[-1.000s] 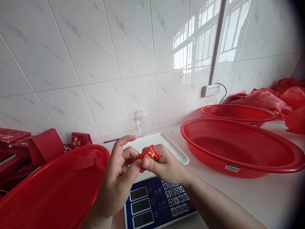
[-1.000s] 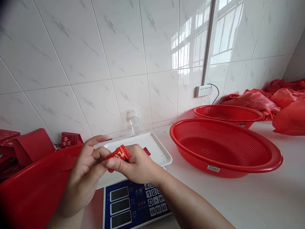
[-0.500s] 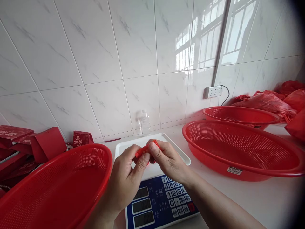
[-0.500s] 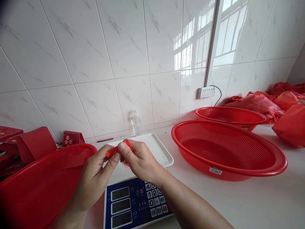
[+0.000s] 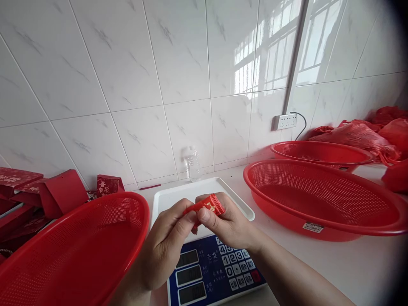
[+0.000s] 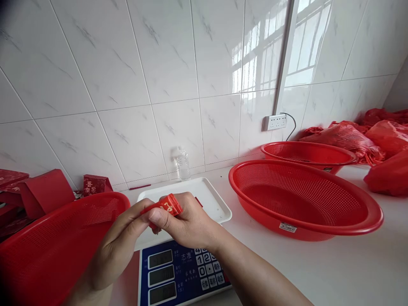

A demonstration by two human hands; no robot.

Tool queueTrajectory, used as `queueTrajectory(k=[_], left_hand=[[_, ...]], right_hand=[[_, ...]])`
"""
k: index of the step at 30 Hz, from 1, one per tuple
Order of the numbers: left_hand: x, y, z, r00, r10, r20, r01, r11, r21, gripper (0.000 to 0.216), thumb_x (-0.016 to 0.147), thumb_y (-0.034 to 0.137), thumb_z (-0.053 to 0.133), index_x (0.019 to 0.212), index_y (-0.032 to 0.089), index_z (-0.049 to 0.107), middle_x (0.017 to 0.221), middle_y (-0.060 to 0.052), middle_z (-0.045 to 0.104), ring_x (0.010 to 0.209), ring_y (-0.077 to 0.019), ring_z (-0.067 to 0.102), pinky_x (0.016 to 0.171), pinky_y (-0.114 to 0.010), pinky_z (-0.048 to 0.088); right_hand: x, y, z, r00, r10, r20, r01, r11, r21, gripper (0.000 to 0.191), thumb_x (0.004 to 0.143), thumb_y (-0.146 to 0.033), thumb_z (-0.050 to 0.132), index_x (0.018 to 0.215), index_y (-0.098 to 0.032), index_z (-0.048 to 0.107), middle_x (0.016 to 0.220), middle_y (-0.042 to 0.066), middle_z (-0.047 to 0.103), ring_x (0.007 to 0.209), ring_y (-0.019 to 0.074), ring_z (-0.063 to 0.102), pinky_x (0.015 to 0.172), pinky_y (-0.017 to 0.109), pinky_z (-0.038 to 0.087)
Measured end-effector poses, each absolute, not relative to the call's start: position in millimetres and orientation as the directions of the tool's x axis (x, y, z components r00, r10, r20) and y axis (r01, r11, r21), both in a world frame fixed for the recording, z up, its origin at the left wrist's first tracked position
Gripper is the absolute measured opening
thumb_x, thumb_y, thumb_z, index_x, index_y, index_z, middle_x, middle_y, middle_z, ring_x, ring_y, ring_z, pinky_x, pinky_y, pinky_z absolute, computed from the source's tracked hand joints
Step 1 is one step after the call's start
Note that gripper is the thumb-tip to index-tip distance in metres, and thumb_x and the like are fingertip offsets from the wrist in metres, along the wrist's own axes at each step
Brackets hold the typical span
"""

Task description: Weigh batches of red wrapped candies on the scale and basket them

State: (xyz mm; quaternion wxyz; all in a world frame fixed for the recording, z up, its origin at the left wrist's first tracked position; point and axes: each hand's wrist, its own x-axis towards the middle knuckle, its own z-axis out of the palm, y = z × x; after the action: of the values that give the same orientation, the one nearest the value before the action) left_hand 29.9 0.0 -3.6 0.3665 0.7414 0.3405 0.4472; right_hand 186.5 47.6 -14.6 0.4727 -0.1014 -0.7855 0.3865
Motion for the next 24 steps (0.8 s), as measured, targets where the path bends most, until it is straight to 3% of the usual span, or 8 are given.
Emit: queueTrajectory(k=[10, 19, 24], left_hand=[[29.4, 2.1, -5.5, 0.356, 0.83, 0.43, 0.196, -0.516, 0.834, 0.03, 0.099, 0.037, 0.038, 0.077, 0.021, 0.051, 0.071, -0.001, 0.048, 0.071, -0.0152, 0.045, 0.068, -0.029, 0.038], [27.9, 2.8, -6.2, 0.316, 0.833, 0.455, 0.209, -0.529, 0.823, 0.03, 0.097, 0.036, 0.041, 0.074, 0.021, 0.051, 0.069, 0.0, 0.048, 0.069, -0.0146, 0.045, 0.066, -0.028, 0.039], [28.4, 4.5, -7.7, 0.2, 0.84, 0.505, 0.162, -0.536, 0.828, 0.031, 0.095, 0.038, 0.043, 0.072, 0.02, 0.054, 0.066, -0.001, 0.047, 0.066, -0.0157, 0.044, 0.061, -0.029, 0.038]], right_hand=[[180.5, 42.2, -11.5, -0.482, 0.575, 0.661, -0.201, 0.662, -0.722, 0.044, 0.096, -0.044, 0.045, 0.062, -0.017, 0.056, 0.058, -0.001, 0.058, 0.054, 0.0081, 0.054, 0.052, 0.021, 0.044], [179.4, 44.3, -14.1, -0.492, 0.561, 0.666, -0.251, 0.641, -0.726, 0.046, 0.095, -0.05, 0.044, 0.065, -0.017, 0.058, 0.06, 0.0, 0.058, 0.057, 0.0093, 0.055, 0.054, 0.023, 0.044], [181.6, 47.9, -14.7, -0.402, 0.569, 0.717, -0.281, 0.669, -0.688, 0.048, 0.098, -0.048, 0.037, 0.062, -0.02, 0.052, 0.056, -0.003, 0.048, 0.054, 0.0091, 0.047, 0.054, 0.023, 0.042]])
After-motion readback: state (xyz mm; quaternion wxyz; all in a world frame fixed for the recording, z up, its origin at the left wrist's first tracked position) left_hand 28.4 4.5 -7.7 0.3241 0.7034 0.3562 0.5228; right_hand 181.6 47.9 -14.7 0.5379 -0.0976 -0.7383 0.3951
